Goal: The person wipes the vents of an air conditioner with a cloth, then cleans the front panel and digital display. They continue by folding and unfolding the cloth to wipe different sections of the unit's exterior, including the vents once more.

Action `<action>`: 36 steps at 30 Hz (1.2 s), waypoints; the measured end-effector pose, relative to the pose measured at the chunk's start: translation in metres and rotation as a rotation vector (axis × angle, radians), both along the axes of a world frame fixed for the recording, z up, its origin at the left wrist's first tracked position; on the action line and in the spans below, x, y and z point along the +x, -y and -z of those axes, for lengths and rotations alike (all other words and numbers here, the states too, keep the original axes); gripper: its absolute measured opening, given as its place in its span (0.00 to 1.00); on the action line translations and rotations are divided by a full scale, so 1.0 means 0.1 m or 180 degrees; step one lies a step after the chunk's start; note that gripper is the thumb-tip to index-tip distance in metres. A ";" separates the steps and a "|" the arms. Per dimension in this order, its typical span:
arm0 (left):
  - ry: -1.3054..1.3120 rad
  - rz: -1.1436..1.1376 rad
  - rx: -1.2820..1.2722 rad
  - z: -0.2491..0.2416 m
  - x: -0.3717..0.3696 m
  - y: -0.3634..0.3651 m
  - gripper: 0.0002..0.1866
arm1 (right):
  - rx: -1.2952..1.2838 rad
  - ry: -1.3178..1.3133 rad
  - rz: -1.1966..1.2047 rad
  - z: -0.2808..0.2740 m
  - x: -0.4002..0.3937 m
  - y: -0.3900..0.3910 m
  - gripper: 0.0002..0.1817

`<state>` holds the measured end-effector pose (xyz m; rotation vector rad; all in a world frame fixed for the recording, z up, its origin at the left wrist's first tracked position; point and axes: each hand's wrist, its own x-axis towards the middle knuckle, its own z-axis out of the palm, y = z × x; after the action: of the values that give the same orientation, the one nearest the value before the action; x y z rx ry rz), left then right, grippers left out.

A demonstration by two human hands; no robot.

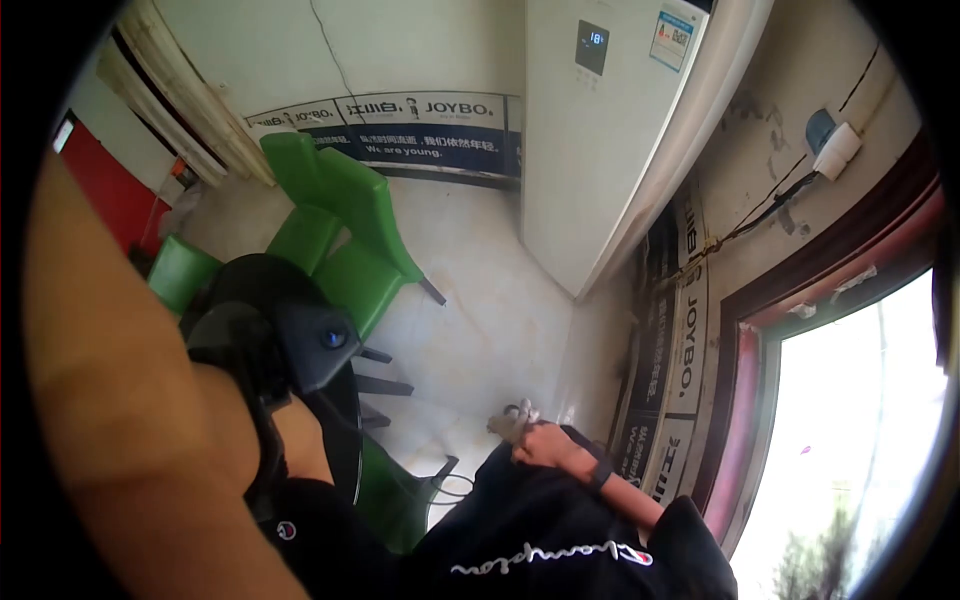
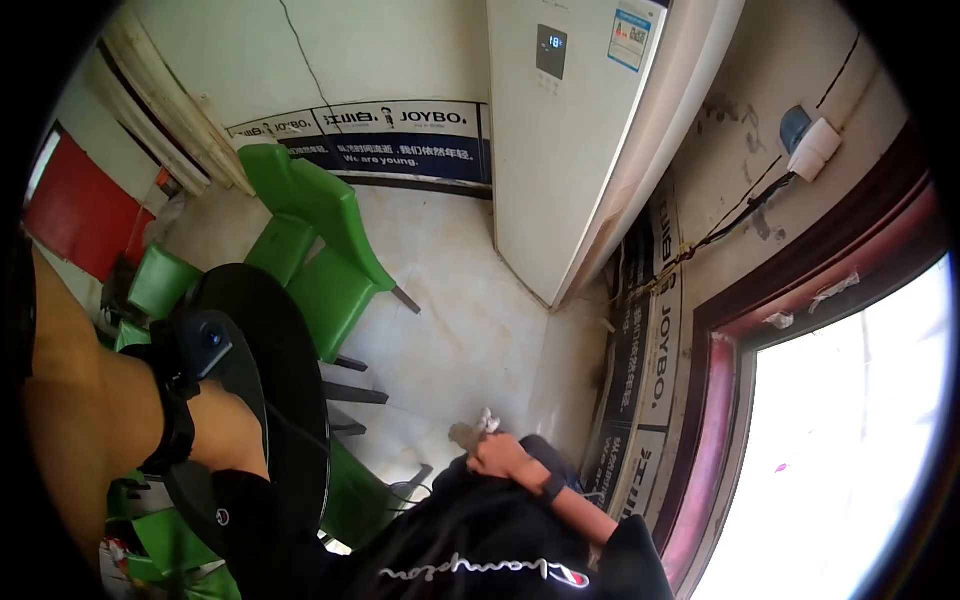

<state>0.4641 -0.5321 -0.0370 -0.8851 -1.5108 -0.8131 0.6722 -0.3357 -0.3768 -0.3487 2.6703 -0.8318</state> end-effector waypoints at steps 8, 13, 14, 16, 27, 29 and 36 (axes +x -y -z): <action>-0.0056 0.0391 0.0002 -0.06 -0.72 -0.84 0.40 | -0.0164 -0.0369 0.0152 -0.15 -0.93 -0.49 0.23; -0.0221 0.0620 0.0174 -0.16 -1.23 -1.57 0.40 | -0.0250 -0.0604 -0.0042 -0.04 -1.66 -1.06 0.22; -0.0304 0.0675 0.0213 -0.23 -1.35 -1.73 0.40 | -0.0127 -0.0698 -0.0071 -0.03 -1.80 -1.20 0.22; -0.0468 0.0801 0.0287 -0.42 -1.57 -2.01 0.39 | 0.0111 -0.0792 0.0023 -0.09 -2.14 -1.53 0.21; 0.1444 0.2375 -0.1056 -0.48 -2.52 -3.54 0.25 | -0.1071 -0.0790 0.0645 -0.97 -3.12 -3.02 0.19; 0.2926 0.2229 -0.1802 0.21 -2.72 -3.72 0.21 | -0.1430 -0.1092 0.0681 -1.15 -3.14 -3.16 0.17; 0.4252 0.2944 -0.3590 2.78 -2.93 -3.76 0.15 | -0.2349 -0.1189 0.1719 -1.12 -3.06 -3.30 0.12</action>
<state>0.1707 -0.1558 -0.3150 -2.2320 -2.8929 -1.3318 0.3657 -0.0055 -0.2644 0.0892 2.7079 -2.1071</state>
